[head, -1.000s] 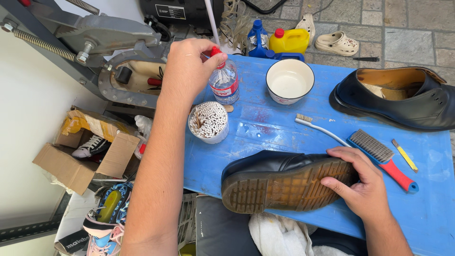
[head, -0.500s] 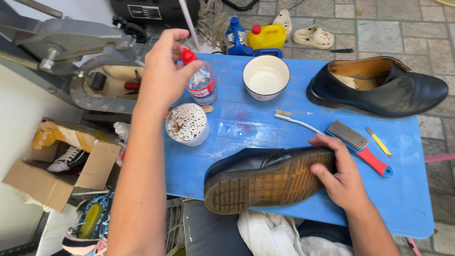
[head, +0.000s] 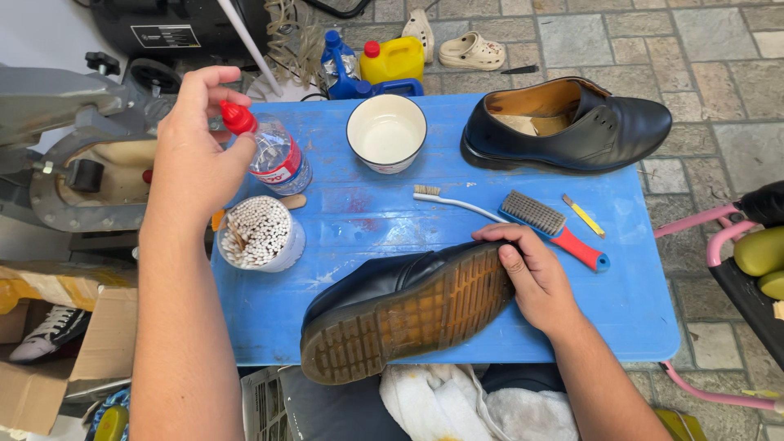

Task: The person cleans the sole of a black leather shoe using a cotton swab, a blue brush, and a white cloth. They apply a cleaning solution to the sole, scrub the grooves with the brush, and wipe the surface with the cloth. The person also uses a cotton swab to clean the intricate details of the sole's tread pattern.

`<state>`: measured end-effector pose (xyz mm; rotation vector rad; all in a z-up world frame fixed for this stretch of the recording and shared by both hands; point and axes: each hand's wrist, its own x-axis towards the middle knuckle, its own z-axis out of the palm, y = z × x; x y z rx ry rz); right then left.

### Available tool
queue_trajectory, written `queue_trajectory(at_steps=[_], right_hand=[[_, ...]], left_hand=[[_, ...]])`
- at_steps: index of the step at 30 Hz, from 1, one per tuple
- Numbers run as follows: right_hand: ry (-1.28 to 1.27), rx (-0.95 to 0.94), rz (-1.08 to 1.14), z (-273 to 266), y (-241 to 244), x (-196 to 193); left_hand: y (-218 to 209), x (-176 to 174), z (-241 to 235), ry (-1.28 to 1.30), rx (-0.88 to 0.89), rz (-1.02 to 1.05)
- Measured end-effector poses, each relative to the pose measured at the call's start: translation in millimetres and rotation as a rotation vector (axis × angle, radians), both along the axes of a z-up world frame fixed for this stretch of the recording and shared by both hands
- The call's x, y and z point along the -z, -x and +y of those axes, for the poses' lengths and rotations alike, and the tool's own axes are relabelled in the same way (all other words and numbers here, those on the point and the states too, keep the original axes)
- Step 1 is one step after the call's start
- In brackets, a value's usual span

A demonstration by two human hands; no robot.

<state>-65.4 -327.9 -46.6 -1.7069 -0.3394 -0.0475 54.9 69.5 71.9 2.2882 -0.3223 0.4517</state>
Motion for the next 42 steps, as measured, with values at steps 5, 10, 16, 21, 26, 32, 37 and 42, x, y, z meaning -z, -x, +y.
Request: queue_trajectory(at_steps=[5, 10, 16, 21, 26, 32, 37, 42], right_hand=[[0.023, 0.033, -0.020, 0.8, 1.1, -2.6], [0.106, 0.089, -0.317, 9.3, 5.4, -15.7], [0.201, 0.124, -0.338, 14.4, 9.6, -20.7], [0.179, 0.125, -0.320, 13.9, 8.6, -16.5], [0.172, 0.124, -0.326, 13.5, 8.5, -15.2], [0.166, 0.123, -0.321, 12.8, 8.5, -16.0], [0.172, 0.116, -0.317, 12.0, 8.1, -16.8], [0.170, 0.100, -0.349, 11.0, 6.4, -18.2]], left_hand=[[-1.4, 3.0, -1.5, 0.003, -0.018, -0.089], [31.0, -7.5, 1.9, -0.136, -0.213, -0.206], [75.9, -2.5, 16.1, -0.437, -0.340, 0.230], [75.4, 14.8, 24.2, -0.501, -0.396, 0.336], [80.0, 25.2, 15.1, -0.539, -0.421, 0.196], [79.0, 40.1, 6.1, -0.504, -0.507, 0.128], [75.5, 44.7, 5.3, -0.542, -0.579, 0.103], [85.9, 23.5, -12.9, -0.456, -0.621, -0.024]])
